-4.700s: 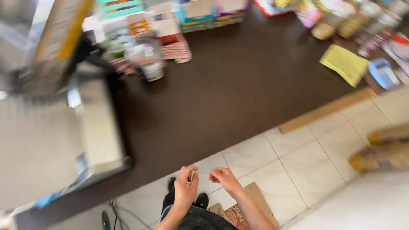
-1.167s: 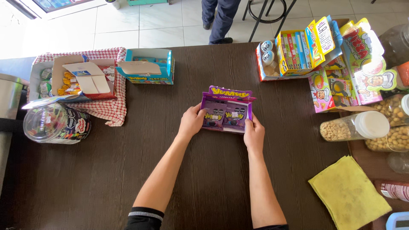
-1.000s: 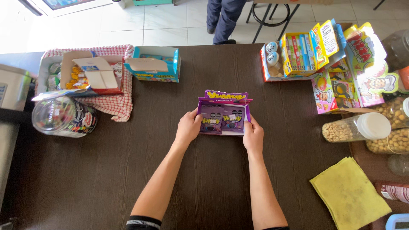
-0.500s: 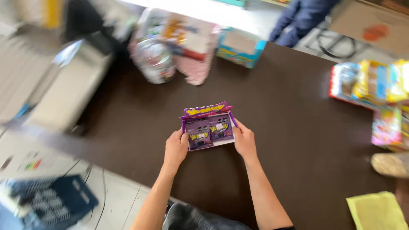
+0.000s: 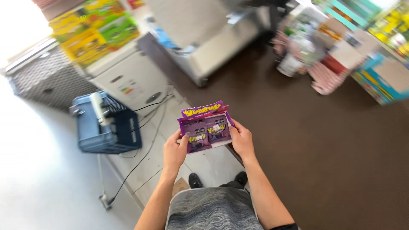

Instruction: The person picks up various candy boxes and a lollipop stand from a counter, places each one on a digital scale to check its weight, and returns it to a display arrangement on the counter.

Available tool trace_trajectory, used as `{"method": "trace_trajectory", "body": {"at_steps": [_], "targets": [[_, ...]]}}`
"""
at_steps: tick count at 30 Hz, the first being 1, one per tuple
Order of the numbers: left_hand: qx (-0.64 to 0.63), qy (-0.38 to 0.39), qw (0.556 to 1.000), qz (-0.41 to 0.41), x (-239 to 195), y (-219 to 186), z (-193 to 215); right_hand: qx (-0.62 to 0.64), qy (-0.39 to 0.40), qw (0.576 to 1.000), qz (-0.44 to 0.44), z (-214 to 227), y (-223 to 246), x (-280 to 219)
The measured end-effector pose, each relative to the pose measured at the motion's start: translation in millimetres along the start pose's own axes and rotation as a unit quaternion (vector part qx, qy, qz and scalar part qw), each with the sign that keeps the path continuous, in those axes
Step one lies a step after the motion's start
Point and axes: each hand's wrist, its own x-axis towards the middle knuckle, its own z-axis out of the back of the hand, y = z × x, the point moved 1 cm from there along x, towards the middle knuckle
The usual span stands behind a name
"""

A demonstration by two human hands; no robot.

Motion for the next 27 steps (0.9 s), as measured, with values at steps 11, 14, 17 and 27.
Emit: {"method": "trace_trajectory", "body": {"at_steps": [11,14,17,27], "targets": [[-0.101,-0.142,0.983,0.049,80.0,41.2,117.4,0.049,0.059,0.995,0.055,-174.5,23.1,83.3],[-0.112,-0.171,0.977,0.061,120.0,40.2,138.0,0.070,0.075,0.992,0.071,-213.4,41.7,116.3],[-0.124,-0.196,0.971,0.064,169.5,32.2,156.2,0.079,0.097,0.988,0.093,-254.9,63.6,158.5],[-0.160,-0.231,0.960,0.006,318.7,-45.4,208.8,0.011,0.136,0.979,0.151,-344.2,191.2,274.8]]}}
